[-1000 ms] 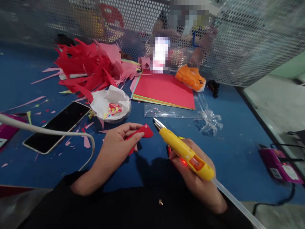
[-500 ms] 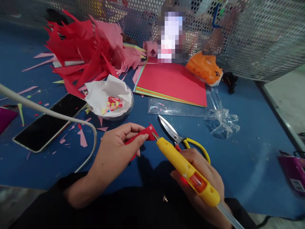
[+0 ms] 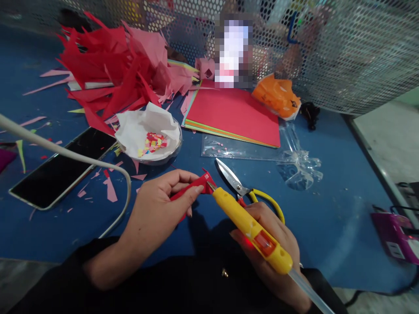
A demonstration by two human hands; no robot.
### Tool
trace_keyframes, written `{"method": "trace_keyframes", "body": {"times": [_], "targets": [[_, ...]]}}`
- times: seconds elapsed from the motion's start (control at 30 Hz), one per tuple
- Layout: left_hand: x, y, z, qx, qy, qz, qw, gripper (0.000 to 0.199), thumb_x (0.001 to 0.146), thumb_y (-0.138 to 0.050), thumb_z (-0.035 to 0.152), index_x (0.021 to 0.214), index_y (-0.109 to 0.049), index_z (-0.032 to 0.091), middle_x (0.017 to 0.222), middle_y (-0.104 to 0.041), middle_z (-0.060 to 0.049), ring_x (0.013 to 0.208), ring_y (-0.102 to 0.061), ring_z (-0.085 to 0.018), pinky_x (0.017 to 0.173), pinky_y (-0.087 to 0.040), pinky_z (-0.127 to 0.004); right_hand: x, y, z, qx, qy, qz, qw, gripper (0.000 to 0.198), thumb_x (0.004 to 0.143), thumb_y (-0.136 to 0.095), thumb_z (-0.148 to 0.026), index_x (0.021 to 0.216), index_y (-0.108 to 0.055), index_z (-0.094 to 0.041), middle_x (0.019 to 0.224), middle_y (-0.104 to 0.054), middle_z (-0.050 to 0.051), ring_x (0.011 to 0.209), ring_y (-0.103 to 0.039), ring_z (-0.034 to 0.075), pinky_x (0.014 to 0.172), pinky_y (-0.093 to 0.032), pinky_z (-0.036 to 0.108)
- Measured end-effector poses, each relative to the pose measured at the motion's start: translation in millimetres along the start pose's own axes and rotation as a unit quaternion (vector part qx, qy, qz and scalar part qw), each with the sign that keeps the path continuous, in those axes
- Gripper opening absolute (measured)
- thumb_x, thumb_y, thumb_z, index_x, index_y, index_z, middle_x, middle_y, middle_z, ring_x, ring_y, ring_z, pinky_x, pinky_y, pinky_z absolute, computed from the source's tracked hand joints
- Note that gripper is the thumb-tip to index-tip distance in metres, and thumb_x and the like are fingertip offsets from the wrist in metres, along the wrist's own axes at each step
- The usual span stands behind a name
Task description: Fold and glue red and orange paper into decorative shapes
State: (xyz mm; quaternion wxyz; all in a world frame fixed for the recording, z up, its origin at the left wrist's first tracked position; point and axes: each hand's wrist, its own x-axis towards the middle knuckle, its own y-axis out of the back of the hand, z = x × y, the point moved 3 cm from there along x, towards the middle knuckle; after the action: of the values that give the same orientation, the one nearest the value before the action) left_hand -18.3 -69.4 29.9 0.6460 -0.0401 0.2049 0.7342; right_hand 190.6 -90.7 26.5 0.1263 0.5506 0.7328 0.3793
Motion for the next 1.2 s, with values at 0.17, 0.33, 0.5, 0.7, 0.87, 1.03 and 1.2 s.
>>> {"method": "trace_keyframes", "body": {"times": [0.17, 0.33, 0.5, 0.7, 0.87, 1.03, 1.2], "targets": [[0.4, -0.6, -2.5, -0.002, 0.007, -0.002, 1.0, 0.026, 0.073, -0.07, 0.045, 0.087, -0.073, 0.024, 0.046, -0.059, 0.004, 0.037, -0.047, -0.011, 0.036, -0.034, -0.02, 1.8, 0.4, -1.2, -0.007, 0.009, 0.009, 1.0, 0.015, 0.096, -0.061, -0.036, 0.087, -0.056, -0.025, 0.073, -0.062, -0.002, 0.06, -0.061, 0.014, 0.051, -0.049, 0.026], [-1.7, 0.1, -3.2, 0.004, 0.006, 0.004, 1.0, 0.025, 0.073, -0.071, 0.044, 0.087, -0.074, 0.024, 0.047, -0.06, 0.003, 0.037, -0.048, -0.011, 0.035, -0.036, -0.019, 2.3, 0.4, -2.6, -0.009, 0.015, 0.014, 1.0, 0.021, 0.097, -0.06, -0.041, 0.084, -0.055, -0.024, 0.072, -0.06, -0.003, 0.058, -0.059, 0.012, 0.05, -0.047, 0.024], [-1.6, 0.7, -3.7, 0.011, -0.008, 0.008, 1.0, 0.025, 0.074, -0.072, 0.044, 0.088, -0.074, 0.023, 0.053, -0.065, 0.002, 0.04, -0.05, -0.011, 0.035, -0.037, -0.018, 3.2, 0.5, -3.2, -0.001, 0.021, 0.034, 0.999, 0.024, 0.097, -0.059, -0.042, 0.083, -0.055, -0.023, 0.071, -0.059, -0.003, 0.058, -0.058, 0.01, 0.051, -0.046, 0.022], [-4.3, 0.5, -0.8, 0.013, 0.006, 0.004, 1.0, 0.027, 0.077, -0.073, 0.044, 0.091, -0.074, 0.021, 0.052, -0.064, 0.004, 0.041, -0.051, -0.01, 0.038, -0.039, -0.016, 2.7, 0.2, -3.0, -0.018, 0.029, 0.04, 0.999, 0.027, 0.098, -0.059, -0.043, 0.081, -0.054, -0.023, 0.067, -0.056, -0.005, 0.054, -0.055, 0.009, 0.048, -0.043, 0.021], [-4.9, 0.1, -0.8, 0.012, -0.001, 0.003, 1.0, 0.025, 0.079, -0.073, 0.042, 0.092, -0.074, 0.021, 0.055, -0.066, 0.004, 0.042, -0.052, -0.009, 0.037, -0.039, -0.014, 2.3, -0.3, -2.8, -0.02, 0.032, 0.046, 0.998, 0.026, 0.097, -0.06, -0.043, 0.082, -0.053, -0.023, 0.068, -0.055, -0.005, 0.054, -0.055, 0.009, 0.047, -0.042, 0.021], [-3.0, 0.1, -1.4, 0.006, -0.01, 0.0, 1.0, 0.024, 0.078, -0.073, 0.041, 0.091, -0.073, 0.021, 0.056, -0.066, 0.004, 0.043, -0.052, -0.008, 0.039, -0.041, -0.013, 0.5, -0.7, -0.9, -0.031, 0.026, 0.043, 0.998, 0.026, 0.096, -0.061, -0.043, 0.082, -0.053, -0.023, 0.068, -0.054, -0.005, 0.055, -0.054, 0.009, 0.048, -0.042, 0.021], [-3.9, 0.2, -1.0, 0.014, -0.008, 0.002, 1.0, 0.024, 0.079, -0.073, 0.041, 0.091, -0.074, 0.021, 0.051, -0.064, 0.005, 0.04, -0.05, -0.008, 0.036, -0.039, -0.013, 1.1, -0.5, -2.7, -0.042, 0.036, 0.054, 0.997, 0.03, 0.098, -0.058, -0.045, 0.08, -0.053, -0.022, 0.066, -0.054, -0.005, 0.051, -0.052, 0.008, 0.046, -0.041, 0.02]]}}
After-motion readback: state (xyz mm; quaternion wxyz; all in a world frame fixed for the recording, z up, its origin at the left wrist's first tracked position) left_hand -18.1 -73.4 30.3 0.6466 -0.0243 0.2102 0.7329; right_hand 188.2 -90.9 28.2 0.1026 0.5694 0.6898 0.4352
